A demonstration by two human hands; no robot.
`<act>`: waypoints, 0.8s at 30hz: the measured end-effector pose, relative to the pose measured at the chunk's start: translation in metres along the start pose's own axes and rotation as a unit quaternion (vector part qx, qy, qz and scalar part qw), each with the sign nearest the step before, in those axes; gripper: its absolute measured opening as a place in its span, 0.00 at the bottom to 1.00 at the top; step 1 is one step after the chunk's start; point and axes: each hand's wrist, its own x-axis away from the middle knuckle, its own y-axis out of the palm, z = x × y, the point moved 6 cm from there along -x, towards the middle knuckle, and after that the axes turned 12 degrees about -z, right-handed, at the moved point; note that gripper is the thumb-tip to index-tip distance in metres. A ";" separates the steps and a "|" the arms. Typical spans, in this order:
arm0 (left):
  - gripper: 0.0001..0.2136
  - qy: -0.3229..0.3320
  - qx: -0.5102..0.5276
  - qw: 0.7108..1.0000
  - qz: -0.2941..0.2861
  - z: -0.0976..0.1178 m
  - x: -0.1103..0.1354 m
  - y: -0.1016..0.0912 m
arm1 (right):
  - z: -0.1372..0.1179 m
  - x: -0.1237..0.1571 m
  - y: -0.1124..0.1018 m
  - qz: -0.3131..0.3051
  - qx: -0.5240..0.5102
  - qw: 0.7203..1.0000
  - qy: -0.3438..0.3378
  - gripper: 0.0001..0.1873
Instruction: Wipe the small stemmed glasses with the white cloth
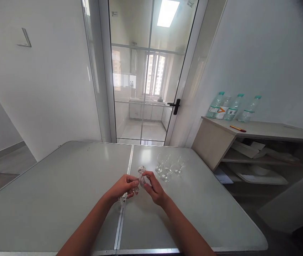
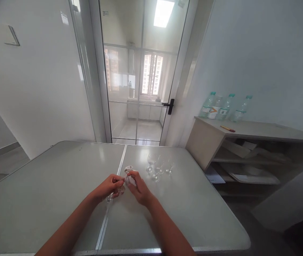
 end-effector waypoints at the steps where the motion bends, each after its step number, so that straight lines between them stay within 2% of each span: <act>1: 0.23 0.012 -0.046 0.998 0.026 -0.002 0.000 -0.002 | 0.001 -0.001 -0.001 0.015 -0.020 1.000 0.005 0.19; 3: 0.22 0.047 -0.190 0.974 0.113 -0.004 0.001 -0.008 | 0.004 -0.003 -0.004 0.042 -0.071 0.996 0.028 0.17; 4: 0.23 0.067 -0.279 0.944 0.162 -0.004 0.003 -0.010 | 0.007 -0.005 -0.005 0.052 -0.094 0.993 0.042 0.17; 6: 0.26 0.094 -0.443 0.861 0.231 -0.005 0.008 -0.012 | 0.014 -0.008 -0.005 0.060 -0.128 0.987 0.073 0.18; 8: 0.25 0.103 -0.556 0.787 0.248 -0.009 0.011 -0.012 | 0.024 -0.009 -0.004 0.056 -0.155 0.980 0.107 0.22; 9: 0.24 0.104 -0.591 0.762 0.243 -0.011 0.011 -0.012 | 0.030 -0.010 -0.002 0.048 -0.170 0.976 0.125 0.24; 11: 0.22 0.106 -0.626 0.740 0.221 -0.015 0.011 -0.011 | 0.039 -0.009 0.002 0.032 -0.202 0.968 0.148 0.28; 12: 0.21 0.105 -0.628 0.740 0.217 -0.016 0.010 -0.011 | 0.042 -0.009 0.004 0.028 -0.214 0.965 0.151 0.29; 14: 0.22 0.097 -0.602 0.761 0.221 -0.016 0.009 -0.010 | 0.046 -0.007 0.004 0.035 -0.223 0.962 0.151 0.30; 15: 0.23 0.090 -0.578 0.779 0.226 -0.015 0.008 -0.009 | 0.046 -0.007 0.003 0.043 -0.217 0.964 0.150 0.30; 17: 0.24 0.071 -0.500 0.835 0.219 -0.012 0.005 -0.006 | 0.042 -0.006 -0.001 0.062 -0.187 0.971 0.140 0.31; 20: 0.20 0.040 -0.298 0.940 0.162 -0.007 -0.001 0.001 | 0.030 -0.006 -0.007 0.070 -0.148 0.980 0.109 0.30; 21: 0.20 0.030 -0.219 0.966 0.137 -0.006 -0.002 0.004 | 0.026 -0.006 -0.009 0.069 -0.146 0.982 0.099 0.29; 22: 0.20 0.021 -0.146 0.983 0.108 -0.005 -0.004 0.007 | 0.023 -0.005 -0.010 0.070 -0.147 0.982 0.091 0.28; 24: 0.22 0.001 -0.027 0.999 0.045 -0.006 -0.007 0.014 | 0.017 -0.004 -0.013 0.067 -0.147 0.984 0.076 0.27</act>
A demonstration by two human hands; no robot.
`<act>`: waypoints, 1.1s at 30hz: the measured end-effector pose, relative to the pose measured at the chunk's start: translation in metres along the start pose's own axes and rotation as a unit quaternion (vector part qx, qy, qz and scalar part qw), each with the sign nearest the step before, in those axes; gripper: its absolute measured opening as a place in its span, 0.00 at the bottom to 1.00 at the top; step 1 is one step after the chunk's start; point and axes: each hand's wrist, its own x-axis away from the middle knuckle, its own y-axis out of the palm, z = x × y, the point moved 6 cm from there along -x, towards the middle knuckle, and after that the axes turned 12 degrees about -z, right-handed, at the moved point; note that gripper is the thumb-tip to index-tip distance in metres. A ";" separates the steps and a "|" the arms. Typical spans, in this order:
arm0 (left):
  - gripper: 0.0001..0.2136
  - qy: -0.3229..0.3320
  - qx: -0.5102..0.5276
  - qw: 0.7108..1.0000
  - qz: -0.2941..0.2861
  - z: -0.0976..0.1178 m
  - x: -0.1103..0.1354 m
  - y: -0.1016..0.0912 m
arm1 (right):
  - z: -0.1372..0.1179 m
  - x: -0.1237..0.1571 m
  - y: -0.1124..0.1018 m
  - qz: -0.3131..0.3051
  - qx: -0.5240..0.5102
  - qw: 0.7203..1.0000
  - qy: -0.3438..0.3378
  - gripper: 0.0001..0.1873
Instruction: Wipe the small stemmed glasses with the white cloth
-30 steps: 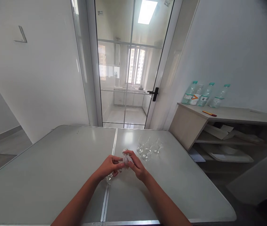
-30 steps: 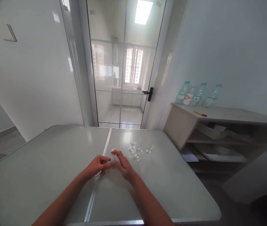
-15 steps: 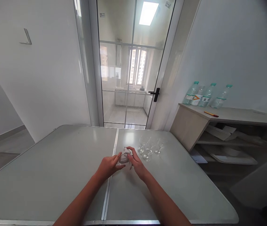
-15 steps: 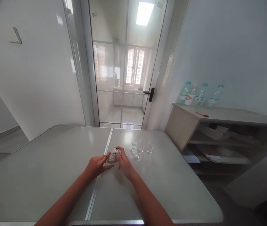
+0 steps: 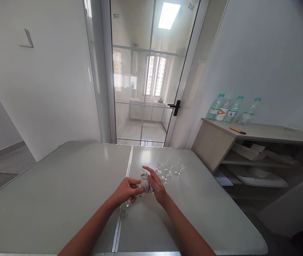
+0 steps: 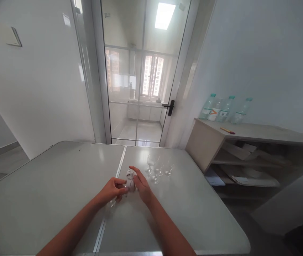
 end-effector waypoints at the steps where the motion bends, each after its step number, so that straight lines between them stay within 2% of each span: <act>1: 0.23 -0.011 0.043 0.999 -0.031 -0.001 -0.001 0.003 | -0.002 0.001 0.000 -0.005 0.005 1.000 -0.008 0.27; 4: 0.26 -0.040 0.130 0.987 -0.084 -0.008 0.000 0.005 | -0.007 0.002 0.000 -0.023 0.037 0.999 -0.033 0.25; 8: 0.27 -0.098 0.213 0.966 -0.108 -0.019 0.007 0.005 | -0.006 0.005 -0.003 -0.039 0.092 0.994 -0.050 0.23; 10: 0.30 -0.135 0.240 0.953 -0.127 -0.022 0.010 0.008 | -0.006 0.007 -0.004 -0.046 0.115 0.990 -0.062 0.21; 12: 0.32 -0.147 0.233 0.951 -0.139 -0.022 0.010 0.011 | -0.009 0.009 -0.005 -0.043 0.128 0.988 -0.076 0.20; 14: 0.32 -0.124 0.169 0.971 -0.118 -0.020 0.006 0.011 | -0.013 0.009 -0.005 -0.029 0.121 0.989 -0.081 0.19; 16: 0.29 -0.072 0.027 0.996 -0.049 -0.015 0.001 0.003 | -0.015 0.005 -0.006 -0.002 0.081 0.995 -0.059 0.19; 17: 0.27 -0.044 -0.069 0.997 -0.003 -0.012 0.001 -0.001 | -0.014 0.003 -0.006 0.015 0.052 0.998 -0.043 0.19; 18: 0.26 -0.022 -0.170 0.984 0.043 -0.009 0.001 -0.005 | -0.013 0.000 -0.006 0.030 0.023 0.999 -0.026 0.19; 21: 0.28 -0.014 -0.404 0.904 0.140 -0.006 0.005 -0.012 | -0.004 -0.007 -0.006 0.058 -0.026 0.998 0.015 0.17; 23: 0.28 -0.041 -0.475 0.864 0.159 -0.009 0.005 -0.014 | 0.004 -0.010 -0.006 0.064 -0.025 0.997 0.035 0.18; 25: 0.28 -0.065 -0.490 0.854 0.164 -0.012 0.004 -0.013 | 0.013 -0.011 -0.007 0.064 -0.024 0.996 0.050 0.20; 27: 0.27 -0.071 -0.448 0.876 0.167 -0.012 0.003 -0.010 | 0.018 -0.011 -0.006 0.055 -0.034 0.996 0.058 0.22; 29: 0.25 -0.064 -0.335 0.928 0.150 -0.012 0.001 -0.005 | 0.019 -0.009 -0.004 0.037 -0.059 0.995 0.068 0.23; 31: 0.26 -0.068 -0.151 0.981 0.099 -0.015 -0.001 0.000 | 0.015 -0.007 -0.003 0.025 -0.087 0.994 0.067 0.23; 32: 0.28 -0.083 -0.047 0.994 0.057 -0.018 -0.002 0.003 | 0.011 -0.005 -0.003 0.024 -0.098 0.993 0.058 0.23; 33: 0.29 -0.106 0.052 0.993 0.008 -0.021 -0.001 0.007 | 0.006 -0.004 -0.002 0.025 -0.106 0.993 0.044 0.22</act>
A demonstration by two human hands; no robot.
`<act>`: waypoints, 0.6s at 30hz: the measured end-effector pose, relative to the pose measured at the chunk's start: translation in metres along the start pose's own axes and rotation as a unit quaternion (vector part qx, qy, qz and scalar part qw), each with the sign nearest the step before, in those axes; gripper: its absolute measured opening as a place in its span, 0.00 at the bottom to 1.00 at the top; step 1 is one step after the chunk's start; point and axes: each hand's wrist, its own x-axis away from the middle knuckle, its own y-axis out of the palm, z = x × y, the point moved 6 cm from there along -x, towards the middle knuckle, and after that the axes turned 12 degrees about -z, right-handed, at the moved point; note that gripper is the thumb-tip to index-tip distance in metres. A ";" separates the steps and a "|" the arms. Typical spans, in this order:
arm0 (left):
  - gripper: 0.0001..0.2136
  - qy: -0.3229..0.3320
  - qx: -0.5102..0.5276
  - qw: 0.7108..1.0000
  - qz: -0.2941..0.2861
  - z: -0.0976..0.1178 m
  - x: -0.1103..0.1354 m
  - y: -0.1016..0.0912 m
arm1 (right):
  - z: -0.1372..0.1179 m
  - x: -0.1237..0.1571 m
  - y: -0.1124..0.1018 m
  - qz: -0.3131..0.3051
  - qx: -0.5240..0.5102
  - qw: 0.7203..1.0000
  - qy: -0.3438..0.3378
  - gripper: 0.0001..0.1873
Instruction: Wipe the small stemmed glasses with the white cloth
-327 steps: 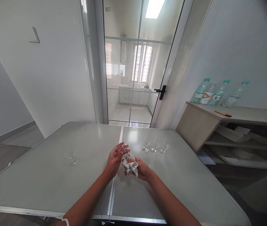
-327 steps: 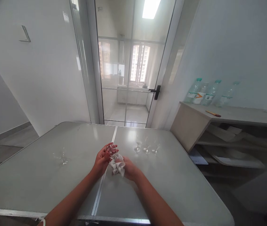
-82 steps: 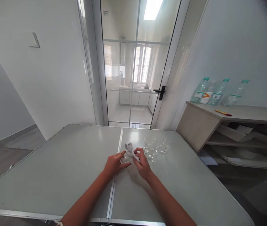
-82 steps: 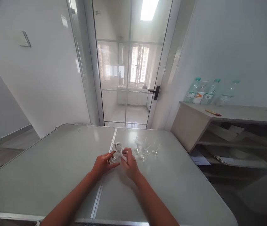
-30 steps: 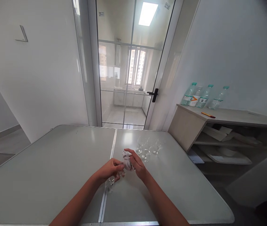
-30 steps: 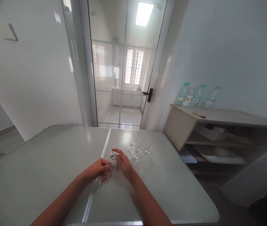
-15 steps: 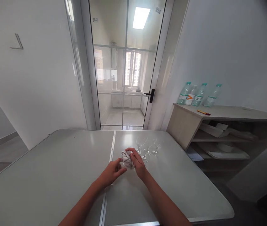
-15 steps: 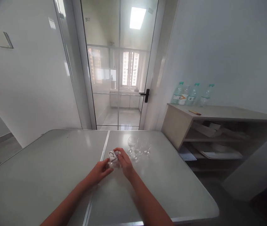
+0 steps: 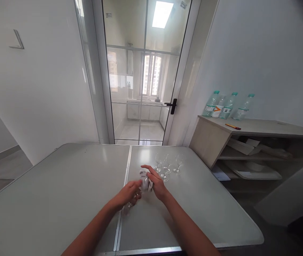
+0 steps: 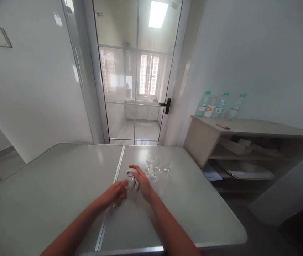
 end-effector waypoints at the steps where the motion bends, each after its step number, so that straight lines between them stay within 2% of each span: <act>1: 0.29 -0.030 0.077 0.995 -0.056 -0.002 0.001 0.004 | -0.005 0.002 0.002 -0.002 -0.005 1.000 -0.018 0.21; 3: 0.30 -0.076 0.166 0.973 -0.141 -0.003 0.006 0.010 | -0.013 0.005 0.006 -0.009 -0.011 0.999 -0.048 0.20; 5: 0.29 -0.068 0.167 0.972 -0.152 0.001 0.008 0.009 | -0.016 0.006 0.009 -0.013 -0.008 0.998 -0.058 0.19; 7: 0.28 -0.013 0.096 0.991 -0.090 0.006 0.005 0.003 | -0.015 0.004 0.009 0.001 0.008 0.999 -0.052 0.18; 9: 0.26 0.047 -0.038 0.998 0.005 0.010 0.001 -0.003 | -0.012 0.001 0.005 0.028 0.030 0.998 -0.039 0.17; 10: 0.25 0.067 -0.116 0.990 0.050 0.011 0.000 -0.005 | -0.010 -0.001 0.002 0.041 0.037 0.998 -0.031 0.16; 12: 0.24 0.078 -0.259 0.954 0.127 0.011 -0.002 -0.008 | -0.004 -0.005 -0.004 0.060 0.037 0.997 -0.013 0.15; 14: 0.27 0.071 -0.360 0.914 0.174 0.008 -0.001 -0.012 | 0.002 -0.008 -0.009 0.072 0.013 0.997 0.003 0.15; 16: 0.30 0.073 -0.414 0.885 0.200 0.006 0.001 -0.016 | 0.007 -0.010 -0.014 0.088 -0.039 0.995 0.013 0.16; 18: 0.31 0.087 -0.430 0.870 0.224 0.009 0.006 -0.021 | 0.008 -0.009 -0.017 0.112 -0.091 0.990 0.001 0.19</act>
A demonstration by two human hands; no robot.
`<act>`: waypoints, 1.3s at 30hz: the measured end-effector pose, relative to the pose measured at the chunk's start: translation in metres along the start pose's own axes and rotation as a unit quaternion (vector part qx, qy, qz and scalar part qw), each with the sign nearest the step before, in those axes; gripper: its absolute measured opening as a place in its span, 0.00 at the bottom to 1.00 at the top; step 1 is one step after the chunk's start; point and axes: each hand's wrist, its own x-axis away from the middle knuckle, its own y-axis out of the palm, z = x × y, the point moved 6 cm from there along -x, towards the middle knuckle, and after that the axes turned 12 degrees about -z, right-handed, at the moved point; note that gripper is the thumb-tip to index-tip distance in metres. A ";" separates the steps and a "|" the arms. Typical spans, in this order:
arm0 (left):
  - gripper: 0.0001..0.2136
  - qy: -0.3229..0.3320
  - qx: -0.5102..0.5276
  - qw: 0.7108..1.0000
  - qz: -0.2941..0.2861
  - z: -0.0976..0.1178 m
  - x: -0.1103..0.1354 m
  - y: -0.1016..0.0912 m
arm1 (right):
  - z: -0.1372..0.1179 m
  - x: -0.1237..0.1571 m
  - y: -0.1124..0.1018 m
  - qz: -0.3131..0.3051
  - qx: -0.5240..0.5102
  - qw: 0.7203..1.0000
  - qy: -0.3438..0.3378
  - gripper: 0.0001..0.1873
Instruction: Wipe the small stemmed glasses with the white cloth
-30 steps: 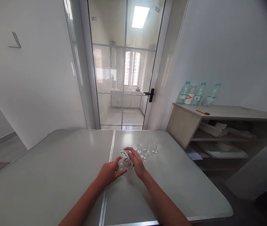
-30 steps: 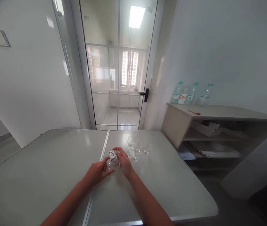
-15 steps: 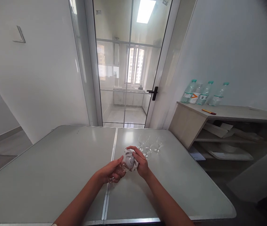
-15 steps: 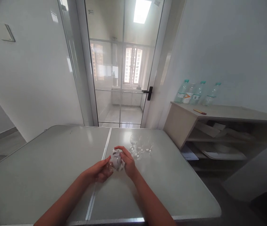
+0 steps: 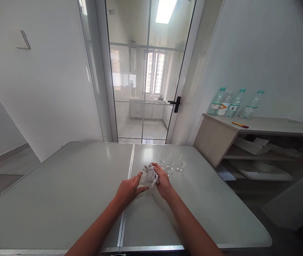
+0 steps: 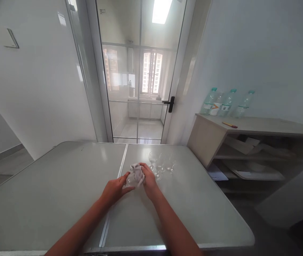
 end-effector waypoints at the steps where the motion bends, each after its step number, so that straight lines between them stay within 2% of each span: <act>1: 0.31 -0.002 0.009 1.000 0.018 -0.002 0.001 -0.004 | -0.002 0.001 -0.002 0.017 -0.012 1.000 -0.018 0.20; 4: 0.27 0.000 0.121 0.991 0.059 -0.006 0.000 -0.013 | -0.011 0.006 -0.010 0.072 0.006 0.994 -0.088 0.24; 8: 0.28 0.044 0.316 0.947 0.029 -0.002 -0.004 -0.005 | -0.013 0.013 -0.017 0.106 0.033 0.988 -0.111 0.26; 12: 0.29 0.027 0.448 0.893 -0.035 0.004 -0.004 0.014 | -0.009 0.013 -0.004 0.036 0.067 0.992 -0.105 0.24; 14: 0.27 0.007 0.493 0.869 -0.044 0.006 -0.005 0.019 | -0.005 0.011 0.005 -0.002 0.071 0.993 -0.094 0.24; 16: 0.27 -0.031 0.532 0.846 -0.029 0.002 -0.006 0.020 | 0.003 0.009 0.013 -0.026 0.069 0.994 -0.078 0.25; 19: 0.29 -0.084 0.565 0.821 0.023 -0.010 -0.009 0.015 | 0.021 0.007 0.022 -0.069 0.070 0.995 -0.036 0.28; 21: 0.29 -0.093 0.552 0.826 0.059 -0.017 -0.010 0.011 | 0.029 0.008 0.027 -0.087 0.098 0.991 -0.025 0.28; 23: 0.28 -0.087 0.494 0.863 0.062 -0.019 -0.011 0.011 | 0.023 0.012 0.032 -0.101 0.173 0.977 -0.067 0.26; 24: 0.27 -0.081 0.457 0.884 0.055 -0.019 -0.012 0.012 | 0.017 0.014 0.037 -0.121 0.229 0.961 -0.100 0.25; 27: 0.22 -0.059 0.367 0.928 0.038 -0.014 -0.009 0.013 | -0.001 0.019 0.055 -0.199 0.383 0.884 -0.182 0.21; 28: 0.19 -0.051 0.334 0.940 0.039 -0.011 -0.006 0.012 | -0.005 0.019 0.057 -0.207 0.409 0.868 -0.191 0.20; 29: 0.16 -0.044 0.296 0.954 0.037 -0.007 -0.003 0.010 | -0.008 0.017 0.055 -0.195 0.418 0.866 -0.193 0.19; 30: 0.14 -0.035 0.251 0.967 0.031 -0.003 0.001 0.007 | -0.010 0.014 0.050 -0.172 0.407 0.878 -0.185 0.18; 32: 0.14 -0.016 0.178 0.984 0.016 0.006 0.006 0.002 | -0.008 0.006 0.034 -0.119 0.328 0.927 -0.137 0.18; 34: 0.17 0.003 0.179 0.984 0.018 0.012 0.009 -0.003 | 0.005 0.001 0.019 -0.081 0.191 0.976 -0.063 0.21; 35: 0.17 0.006 0.203 0.979 0.031 0.013 0.009 -0.005 | 0.013 0.000 0.014 -0.074 0.119 0.990 -0.024 0.23; 37: 0.18 -0.008 0.280 0.957 0.071 0.011 0.007 -0.009 | 0.027 0.002 0.015 -0.085 0.024 0.996 0.030 0.27; 39: 0.20 -0.036 0.370 0.922 0.106 0.003 0.003 -0.008 | 0.033 0.006 0.024 -0.120 0.018 0.992 0.035 0.30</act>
